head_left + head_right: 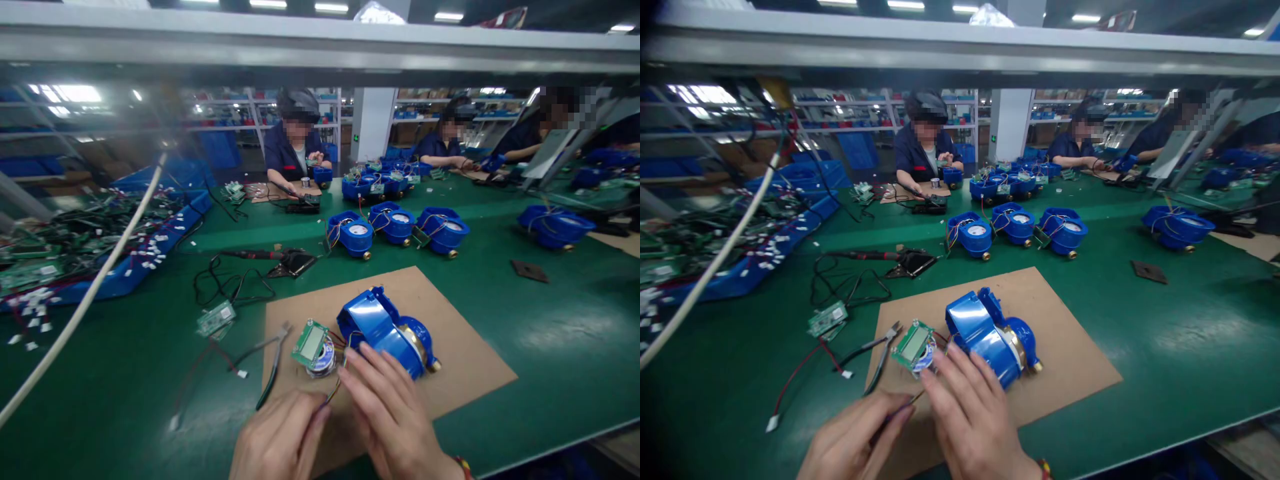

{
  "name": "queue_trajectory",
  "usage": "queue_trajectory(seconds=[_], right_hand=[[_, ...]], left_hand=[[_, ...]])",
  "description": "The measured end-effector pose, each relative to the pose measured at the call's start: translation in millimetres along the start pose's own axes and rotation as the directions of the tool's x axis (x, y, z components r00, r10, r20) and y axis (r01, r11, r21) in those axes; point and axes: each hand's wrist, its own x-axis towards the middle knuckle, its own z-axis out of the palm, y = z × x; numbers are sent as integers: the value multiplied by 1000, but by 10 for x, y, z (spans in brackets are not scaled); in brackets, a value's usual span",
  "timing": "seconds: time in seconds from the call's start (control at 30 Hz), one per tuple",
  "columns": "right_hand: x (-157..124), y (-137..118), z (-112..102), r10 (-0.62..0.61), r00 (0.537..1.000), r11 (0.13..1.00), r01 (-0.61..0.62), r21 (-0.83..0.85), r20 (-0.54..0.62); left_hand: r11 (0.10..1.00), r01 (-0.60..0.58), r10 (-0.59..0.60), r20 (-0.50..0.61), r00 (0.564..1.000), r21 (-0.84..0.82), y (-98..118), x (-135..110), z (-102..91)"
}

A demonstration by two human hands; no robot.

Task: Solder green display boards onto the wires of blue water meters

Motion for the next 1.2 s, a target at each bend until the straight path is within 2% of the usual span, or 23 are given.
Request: queue_trajectory(seconds=[0.07,0.17,0.27,0.43,0.63,0.73,0.8,0.97,1.2], right_hand=[[154,-105,34,-31,995,978,10,210,96],[297,-162,114,48,988,904,-107,413,149],[322,-154,178,137,977,843,-200,500,161],[311,-158,187,215,953,767,-301,566,215],[333,-159,140,304,879,642,-474,603,367],[342,-150,120,309,856,605,-513,609,415],[344,-147,112,302,856,608,-512,606,421],[335,-142,101,267,876,659,-471,587,403],[272,-163,122,230,894,744,-416,523,385]], left_hand=[[983,120,-119,22,993,-136,3,25,-17],[901,350,-332,111,937,-256,-30,41,-94],[812,444,-398,197,896,-378,-67,39,-186],[760,450,-404,201,892,-469,-110,25,-206],[798,336,-342,82,936,-500,-141,27,-130],[756,334,-361,67,930,-563,-148,36,-140],[740,347,-378,70,923,-576,-151,50,-158],[767,352,-365,87,927,-537,-142,93,-180],[684,459,-399,236,886,-567,-153,126,-181]])
